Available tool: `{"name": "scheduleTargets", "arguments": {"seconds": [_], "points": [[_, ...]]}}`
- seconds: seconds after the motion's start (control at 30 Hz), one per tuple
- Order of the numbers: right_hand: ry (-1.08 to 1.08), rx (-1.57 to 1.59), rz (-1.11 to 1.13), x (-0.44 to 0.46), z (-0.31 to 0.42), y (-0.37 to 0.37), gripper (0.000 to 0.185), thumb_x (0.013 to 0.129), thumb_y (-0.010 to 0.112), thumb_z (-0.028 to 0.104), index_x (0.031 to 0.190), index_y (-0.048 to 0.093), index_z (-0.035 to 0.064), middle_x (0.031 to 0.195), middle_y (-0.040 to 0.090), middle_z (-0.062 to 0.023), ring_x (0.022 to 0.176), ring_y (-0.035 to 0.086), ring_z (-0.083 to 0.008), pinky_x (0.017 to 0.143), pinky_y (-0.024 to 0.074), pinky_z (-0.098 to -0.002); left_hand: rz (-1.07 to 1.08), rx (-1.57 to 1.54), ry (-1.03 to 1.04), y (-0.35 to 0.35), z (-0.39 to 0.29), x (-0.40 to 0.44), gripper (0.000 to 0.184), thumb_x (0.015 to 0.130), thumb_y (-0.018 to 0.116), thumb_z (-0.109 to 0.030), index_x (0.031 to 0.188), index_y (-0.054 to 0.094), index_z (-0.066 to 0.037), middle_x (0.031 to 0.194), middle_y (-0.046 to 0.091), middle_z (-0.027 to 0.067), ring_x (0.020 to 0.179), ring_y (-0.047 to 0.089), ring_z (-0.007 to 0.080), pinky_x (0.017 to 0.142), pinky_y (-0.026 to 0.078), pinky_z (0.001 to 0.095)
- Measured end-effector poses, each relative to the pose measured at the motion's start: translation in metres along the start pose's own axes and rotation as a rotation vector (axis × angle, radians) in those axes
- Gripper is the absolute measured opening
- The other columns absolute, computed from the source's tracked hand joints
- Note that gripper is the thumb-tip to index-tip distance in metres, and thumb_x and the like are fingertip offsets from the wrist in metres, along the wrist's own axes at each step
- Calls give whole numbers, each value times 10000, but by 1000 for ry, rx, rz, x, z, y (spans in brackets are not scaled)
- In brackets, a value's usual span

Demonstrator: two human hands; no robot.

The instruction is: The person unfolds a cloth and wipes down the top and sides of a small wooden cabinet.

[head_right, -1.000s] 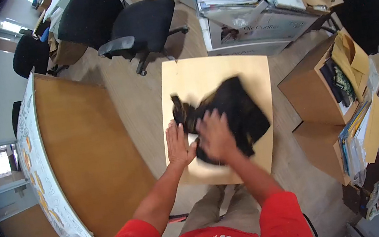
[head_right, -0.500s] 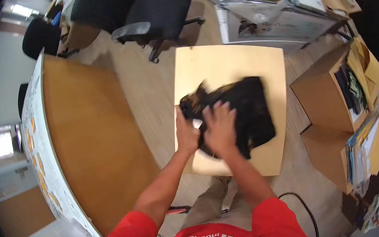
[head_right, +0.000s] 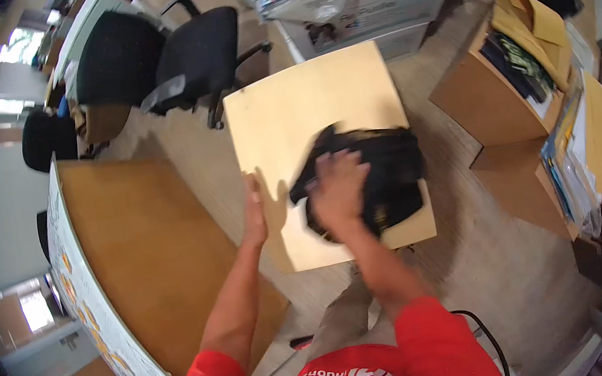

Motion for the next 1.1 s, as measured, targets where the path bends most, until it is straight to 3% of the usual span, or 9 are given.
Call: {"name": "scheduleTargets", "arguments": {"seconds": [0.2,0.3,0.37,0.47,0.63,0.77,0.8,0.93,1.1], "points": [[-631,279,179,-130,65,70,660,941,547,278,1540,373,63,1642,262,-153,1530,187,-363,1226,180,-492,-2,-266,-104,-6,16,5,880,1035,238,-643,1586,127,34,1658,140,229,1539,144,319,1240,116,405],[-418,482,282,-123,-13,55,774,848,710,308,1522,401,87,1626,285,-175,1506,252,-364,1185,292,-503,19,-117,-19,3,9,3,888,1024,294,-644,1585,145,29,1648,144,263,1538,140,364,1241,117,427],[-136,506,156,-102,-91,28,735,843,715,335,1488,452,100,1587,340,-216,1459,316,-428,1146,332,-545,64,425,197,14,11,-6,843,1024,362,-600,1588,178,-1,1641,136,285,1536,124,399,1243,103,457],[263,169,-93,-79,-171,2,731,972,543,491,1533,366,56,1622,232,-247,1506,177,-439,1219,148,-556,94,1003,187,48,-10,-27,894,953,465,-655,1573,267,-42,1625,98,331,1526,92,443,1235,67,534],[51,1,145,-108,-107,21,660,1018,404,525,1231,684,-34,1600,280,-268,1490,205,-457,1214,113,-588,13,917,278,49,-9,-28,869,935,508,-638,1556,315,-61,1595,161,360,1496,151,497,1205,109,597],[-309,239,188,-143,-113,40,741,898,665,416,1526,407,118,1610,329,-156,1492,285,-357,1212,204,-538,50,940,253,45,-3,-25,888,927,512,-650,1551,321,-48,1601,151,355,1502,131,493,1218,96,578],[-200,186,296,-127,-137,25,767,896,663,427,1542,374,129,1602,337,-162,1485,291,-369,1207,213,-548,24,937,280,46,-2,-24,884,925,518,-648,1547,332,-48,1598,158,358,1500,137,495,1216,101,580],[111,99,-104,-51,-191,2,588,1031,499,388,1524,388,88,1601,290,-215,1483,232,-443,1214,154,-574,-2,905,272,49,-8,-27,868,924,523,-647,1533,368,-47,1588,186,363,1493,154,504,1215,105,581],[31,268,-103,-44,-193,7,543,1021,555,257,1522,393,122,1596,298,-208,1376,428,-405,1096,407,-486,-40,889,237,49,-11,-26,846,942,501,-636,1520,383,-29,1579,201,367,1484,184,504,1206,135,586]]}}
Point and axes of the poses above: each hand's wrist, its own x-axis towards the middle knuckle, its own y-axis out of the palm, z = x × y, the point moved 4 cm from there along x, towards the middle knuckle
